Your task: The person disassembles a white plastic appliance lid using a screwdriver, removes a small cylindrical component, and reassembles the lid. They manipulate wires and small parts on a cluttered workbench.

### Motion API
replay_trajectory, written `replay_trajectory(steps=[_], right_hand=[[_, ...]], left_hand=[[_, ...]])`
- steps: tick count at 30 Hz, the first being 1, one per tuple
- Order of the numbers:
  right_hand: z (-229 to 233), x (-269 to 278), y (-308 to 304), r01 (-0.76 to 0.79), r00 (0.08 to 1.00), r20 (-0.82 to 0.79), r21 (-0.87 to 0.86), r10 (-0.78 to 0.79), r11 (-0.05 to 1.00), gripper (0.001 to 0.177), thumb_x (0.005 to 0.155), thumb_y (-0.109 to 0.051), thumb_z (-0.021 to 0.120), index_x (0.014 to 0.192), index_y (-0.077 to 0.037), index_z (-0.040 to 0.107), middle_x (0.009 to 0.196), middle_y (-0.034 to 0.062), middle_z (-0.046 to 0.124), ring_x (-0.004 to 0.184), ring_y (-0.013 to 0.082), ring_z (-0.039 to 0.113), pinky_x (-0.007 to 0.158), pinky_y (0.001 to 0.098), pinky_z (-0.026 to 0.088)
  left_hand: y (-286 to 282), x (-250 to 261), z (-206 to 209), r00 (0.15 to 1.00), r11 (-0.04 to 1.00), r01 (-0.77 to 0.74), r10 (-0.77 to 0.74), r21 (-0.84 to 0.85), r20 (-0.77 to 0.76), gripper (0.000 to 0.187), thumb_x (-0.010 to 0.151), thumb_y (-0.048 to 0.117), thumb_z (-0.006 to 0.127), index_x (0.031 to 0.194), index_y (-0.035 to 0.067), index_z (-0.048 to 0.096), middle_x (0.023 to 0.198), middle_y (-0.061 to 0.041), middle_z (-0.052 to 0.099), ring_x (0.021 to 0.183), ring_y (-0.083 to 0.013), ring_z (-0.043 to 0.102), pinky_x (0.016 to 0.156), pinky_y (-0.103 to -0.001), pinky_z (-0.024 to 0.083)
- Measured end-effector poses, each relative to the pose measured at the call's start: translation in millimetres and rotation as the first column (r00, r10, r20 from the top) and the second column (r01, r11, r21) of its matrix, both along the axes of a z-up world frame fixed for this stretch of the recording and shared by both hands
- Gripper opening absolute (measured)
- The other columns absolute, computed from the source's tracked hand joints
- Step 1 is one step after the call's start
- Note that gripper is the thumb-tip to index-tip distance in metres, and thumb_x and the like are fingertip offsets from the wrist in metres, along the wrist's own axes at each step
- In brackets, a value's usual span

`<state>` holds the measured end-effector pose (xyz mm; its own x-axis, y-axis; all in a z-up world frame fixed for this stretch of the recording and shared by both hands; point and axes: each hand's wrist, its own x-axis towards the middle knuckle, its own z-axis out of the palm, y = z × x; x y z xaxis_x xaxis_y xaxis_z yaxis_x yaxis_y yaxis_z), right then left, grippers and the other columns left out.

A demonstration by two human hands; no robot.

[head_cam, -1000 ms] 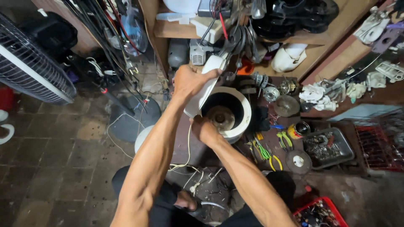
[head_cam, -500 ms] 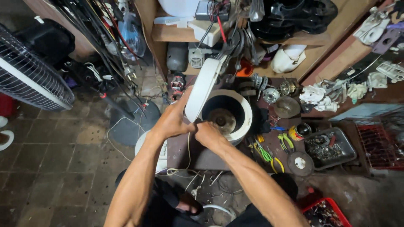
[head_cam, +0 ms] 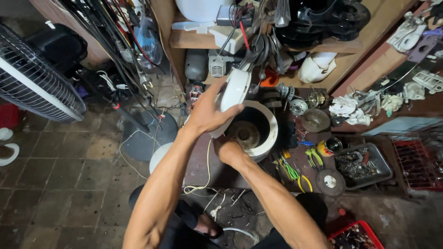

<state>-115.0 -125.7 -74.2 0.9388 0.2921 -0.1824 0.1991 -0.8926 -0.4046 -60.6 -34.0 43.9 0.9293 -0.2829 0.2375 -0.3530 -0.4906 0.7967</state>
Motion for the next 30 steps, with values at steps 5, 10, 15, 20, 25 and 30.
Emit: replay_trajectory(steps=[5,10,15,20,25,30], right_hand=[[-129.2,39.5,-14.4,-0.223,0.801,0.520,-0.197,0.295,0.955,0.025,0.094,-0.012,0.047,0.084,-0.007,0.070,0.069,0.0100,0.068,0.072,0.0266,0.071,0.064,0.0292,0.055],[-187.4,56.6,-12.3,-0.292,0.573,0.694,-0.325,0.436,0.900,0.010,0.088,-0.010,0.058,0.086,-0.005,0.066,0.069,0.0174,0.063,0.069,0.0338,0.066,0.054,0.0412,0.048],[-123.2,28.3,-17.9,-0.237,0.638,0.657,-0.329,0.402,0.914,0.017,0.091,-0.014,0.058,0.092,-0.005,0.073,0.073,0.0142,0.066,0.070,0.0356,0.069,0.058,0.0412,0.052],[-170.1,48.2,6.5,-0.020,0.948,0.309,0.300,-0.077,0.954,0.030,0.094,-0.033,0.059,0.083,-0.008,0.072,0.069,0.0166,0.069,0.075,0.0368,0.071,0.057,0.0416,0.054],[-164.0,32.9,26.5,0.507,0.861,-0.281,0.531,-0.423,0.679,0.050,0.092,-0.057,0.053,0.076,-0.013,0.072,0.077,0.0133,0.073,0.093,0.0364,0.072,0.069,0.0491,0.054],[-102.7,11.2,47.4,0.746,0.658,-0.668,0.641,-0.348,0.180,0.042,0.101,-0.041,0.051,0.073,-0.011,0.058,0.048,0.0030,0.046,0.029,0.0183,0.044,0.027,0.0294,0.035]], left_hand=[[-12.3,20.6,-17.1,0.996,0.995,-0.062,0.056,0.080,0.064,0.081,0.073,0.047,0.080,0.137,0.003,0.055,0.118,-0.021,0.065,0.112,-0.0377,0.066,0.096,-0.050,0.053],[-11.8,14.4,-15.1,0.994,0.987,-0.101,0.096,0.126,0.044,0.079,0.075,0.053,0.075,0.139,0.009,0.056,0.112,-0.017,0.063,0.108,-0.0368,0.066,0.091,-0.047,0.055],[-4.6,19.1,-11.8,0.999,0.995,-0.023,0.019,0.098,0.039,0.073,0.082,0.045,0.069,0.140,0.003,0.055,0.104,-0.028,0.066,0.105,-0.0442,0.067,0.087,-0.052,0.054],[-7.6,32.6,-44.2,0.990,0.990,-0.046,0.062,-0.130,0.124,0.067,0.072,0.035,0.078,0.130,0.005,0.060,0.083,-0.018,0.064,0.086,-0.0340,0.067,0.074,-0.045,0.053],[-25.1,29.0,-56.4,0.997,0.914,-0.020,0.050,-0.404,0.064,0.063,0.066,0.027,0.087,0.116,0.007,0.056,0.070,-0.001,0.053,0.073,-0.0182,0.057,0.064,-0.029,0.047],[-13.8,38.8,-61.1,0.998,0.882,-0.058,0.048,-0.469,-0.032,0.065,0.065,0.021,0.090,0.109,0.010,0.044,0.067,0.001,0.053,0.063,-0.0097,0.052,0.052,-0.018,0.041]])
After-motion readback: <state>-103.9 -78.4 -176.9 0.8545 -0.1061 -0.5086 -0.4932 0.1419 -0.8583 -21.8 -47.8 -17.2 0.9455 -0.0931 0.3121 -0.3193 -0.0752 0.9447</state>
